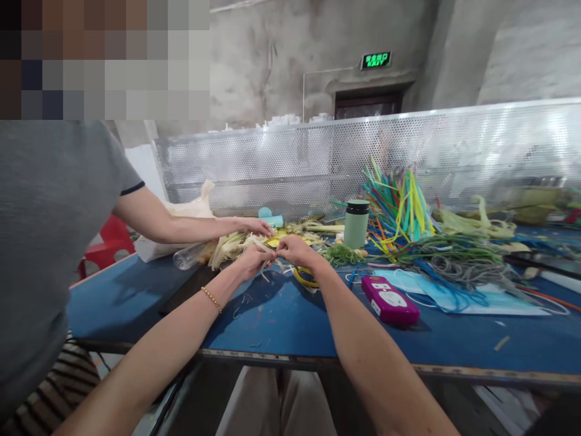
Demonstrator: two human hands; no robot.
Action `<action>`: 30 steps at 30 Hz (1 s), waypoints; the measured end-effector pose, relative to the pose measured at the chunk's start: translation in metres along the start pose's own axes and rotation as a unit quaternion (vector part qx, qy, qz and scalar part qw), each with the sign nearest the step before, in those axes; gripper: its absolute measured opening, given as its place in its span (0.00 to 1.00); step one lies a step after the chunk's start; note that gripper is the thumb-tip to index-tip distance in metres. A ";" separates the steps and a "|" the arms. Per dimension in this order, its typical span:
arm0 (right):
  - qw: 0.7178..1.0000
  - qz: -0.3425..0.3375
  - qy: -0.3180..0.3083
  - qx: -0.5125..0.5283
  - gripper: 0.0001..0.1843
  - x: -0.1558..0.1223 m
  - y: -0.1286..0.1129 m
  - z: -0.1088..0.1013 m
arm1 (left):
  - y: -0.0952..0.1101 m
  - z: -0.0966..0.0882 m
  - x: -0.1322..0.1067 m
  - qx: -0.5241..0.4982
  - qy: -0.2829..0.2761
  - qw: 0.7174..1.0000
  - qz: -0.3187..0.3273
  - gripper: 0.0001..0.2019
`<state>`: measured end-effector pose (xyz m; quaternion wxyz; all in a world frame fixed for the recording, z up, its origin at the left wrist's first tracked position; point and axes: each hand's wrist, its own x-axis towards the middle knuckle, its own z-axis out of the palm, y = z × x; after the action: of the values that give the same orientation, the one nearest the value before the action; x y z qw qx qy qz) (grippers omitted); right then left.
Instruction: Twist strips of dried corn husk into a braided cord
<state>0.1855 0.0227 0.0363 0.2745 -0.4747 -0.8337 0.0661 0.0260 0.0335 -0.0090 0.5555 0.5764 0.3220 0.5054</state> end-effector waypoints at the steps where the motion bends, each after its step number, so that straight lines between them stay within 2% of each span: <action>1: 1.000 -0.004 -0.002 -0.002 0.07 0.000 0.001 0.000 | 0.000 0.000 0.000 0.004 -0.001 1.000 0.005 0.04; 8: 0.999 -0.029 0.012 0.025 0.06 0.000 0.002 -0.003 | 0.003 0.001 -0.002 -0.003 -0.012 1.000 0.025 0.04; 12: 0.999 -0.026 0.025 0.030 0.05 -0.001 0.000 -0.003 | 0.004 0.001 -0.002 -0.016 0.000 1.000 0.023 0.05; 22: 0.999 -0.017 0.039 -0.011 0.08 0.000 0.000 -0.004 | 0.004 0.001 -0.001 -0.053 0.010 0.998 -0.037 0.07; 30: 0.998 -0.040 0.040 0.010 0.11 0.001 -0.003 -0.001 | 0.002 0.002 -0.003 0.010 0.013 1.000 -0.023 0.06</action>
<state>0.1834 0.0212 0.0391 0.3152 -0.4406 -0.8394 0.0443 0.0270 0.0300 -0.0072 0.5572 0.5678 0.3476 0.4963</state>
